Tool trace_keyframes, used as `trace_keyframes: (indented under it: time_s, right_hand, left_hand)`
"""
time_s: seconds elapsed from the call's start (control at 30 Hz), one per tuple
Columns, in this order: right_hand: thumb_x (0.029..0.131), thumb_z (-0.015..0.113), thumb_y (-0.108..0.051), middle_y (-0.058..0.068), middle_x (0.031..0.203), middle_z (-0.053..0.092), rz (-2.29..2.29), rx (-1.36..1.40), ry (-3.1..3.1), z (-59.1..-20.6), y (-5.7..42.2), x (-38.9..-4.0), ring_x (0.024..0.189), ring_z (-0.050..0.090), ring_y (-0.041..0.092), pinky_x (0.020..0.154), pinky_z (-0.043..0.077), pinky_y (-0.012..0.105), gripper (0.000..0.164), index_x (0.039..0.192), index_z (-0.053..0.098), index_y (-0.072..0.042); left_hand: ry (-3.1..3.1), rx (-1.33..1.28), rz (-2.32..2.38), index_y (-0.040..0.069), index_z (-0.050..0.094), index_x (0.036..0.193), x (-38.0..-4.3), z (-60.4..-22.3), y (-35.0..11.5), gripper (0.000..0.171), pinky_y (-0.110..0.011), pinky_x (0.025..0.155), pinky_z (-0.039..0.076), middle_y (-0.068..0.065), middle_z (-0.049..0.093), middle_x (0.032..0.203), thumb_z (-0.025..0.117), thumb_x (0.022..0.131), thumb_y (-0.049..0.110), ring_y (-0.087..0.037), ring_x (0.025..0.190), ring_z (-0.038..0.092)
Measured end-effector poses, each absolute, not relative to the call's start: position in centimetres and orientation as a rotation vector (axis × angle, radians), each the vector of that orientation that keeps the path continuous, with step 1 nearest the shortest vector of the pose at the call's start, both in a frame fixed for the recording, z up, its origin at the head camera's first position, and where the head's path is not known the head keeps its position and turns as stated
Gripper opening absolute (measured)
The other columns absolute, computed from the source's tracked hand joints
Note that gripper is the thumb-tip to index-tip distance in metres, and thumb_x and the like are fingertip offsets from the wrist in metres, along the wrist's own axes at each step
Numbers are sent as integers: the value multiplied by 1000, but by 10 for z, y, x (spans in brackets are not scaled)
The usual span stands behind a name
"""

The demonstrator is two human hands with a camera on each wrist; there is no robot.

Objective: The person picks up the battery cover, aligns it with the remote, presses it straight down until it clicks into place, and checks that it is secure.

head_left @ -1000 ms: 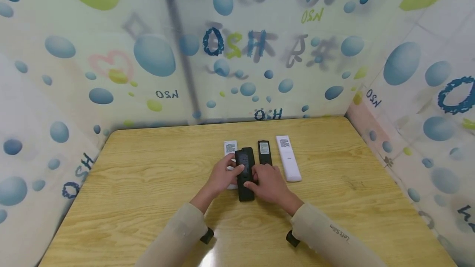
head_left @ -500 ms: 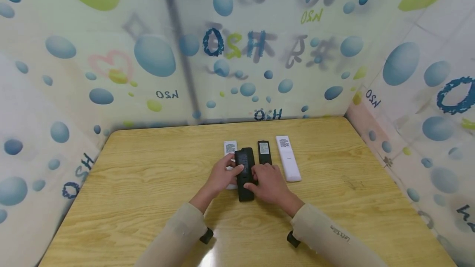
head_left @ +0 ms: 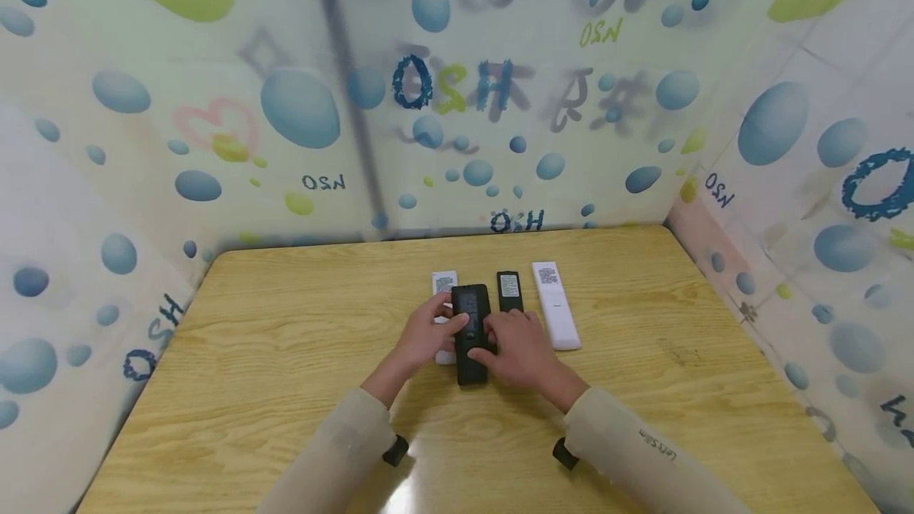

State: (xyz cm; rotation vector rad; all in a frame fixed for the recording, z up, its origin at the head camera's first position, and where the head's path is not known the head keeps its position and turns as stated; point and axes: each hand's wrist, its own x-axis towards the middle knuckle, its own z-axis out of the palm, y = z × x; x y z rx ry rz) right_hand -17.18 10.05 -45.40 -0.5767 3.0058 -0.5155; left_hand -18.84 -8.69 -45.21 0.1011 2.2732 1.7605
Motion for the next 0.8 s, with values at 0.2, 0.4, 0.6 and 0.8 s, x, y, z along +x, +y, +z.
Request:
trace_keyframes:
  time_s: [0.2,0.4,0.6,0.8]
  right_hand:
    - [89,62,-55,-6,87,60,-533,-622,2984,-450,96,-173,81,48,14,80,40,37,42,106,63,-17]
    - [91,60,-55,-6,90,63,-552,-699,2998,-446,89,-176,83,49,12,81,39,35,43,112,66,-17]
    - [92,60,-53,-3,89,65,-547,-781,2988,-444,80,-178,82,51,12,78,39,36,42,113,66,-17]
    - [92,58,-55,-3,95,66,-542,-792,2947,-441,70,-179,88,55,15,86,42,41,45,118,65,-19]
  left_hand:
    - [2272,88,1778,13,53,132,-189,-448,-96,38,-38,71,60,-16,60,112,62,96,24,-20,83,69]
    - [2283,50,1791,13,54,132,-190,-445,-111,40,-40,74,60,-17,60,115,62,96,26,-21,87,67]
    - [2316,27,1795,10,55,129,-191,-442,-124,36,-39,74,60,-18,60,115,62,97,25,-21,90,66]
    - [2351,1,1792,11,56,128,-192,-440,-136,34,-36,73,60,-18,61,114,61,97,24,-20,88,65]
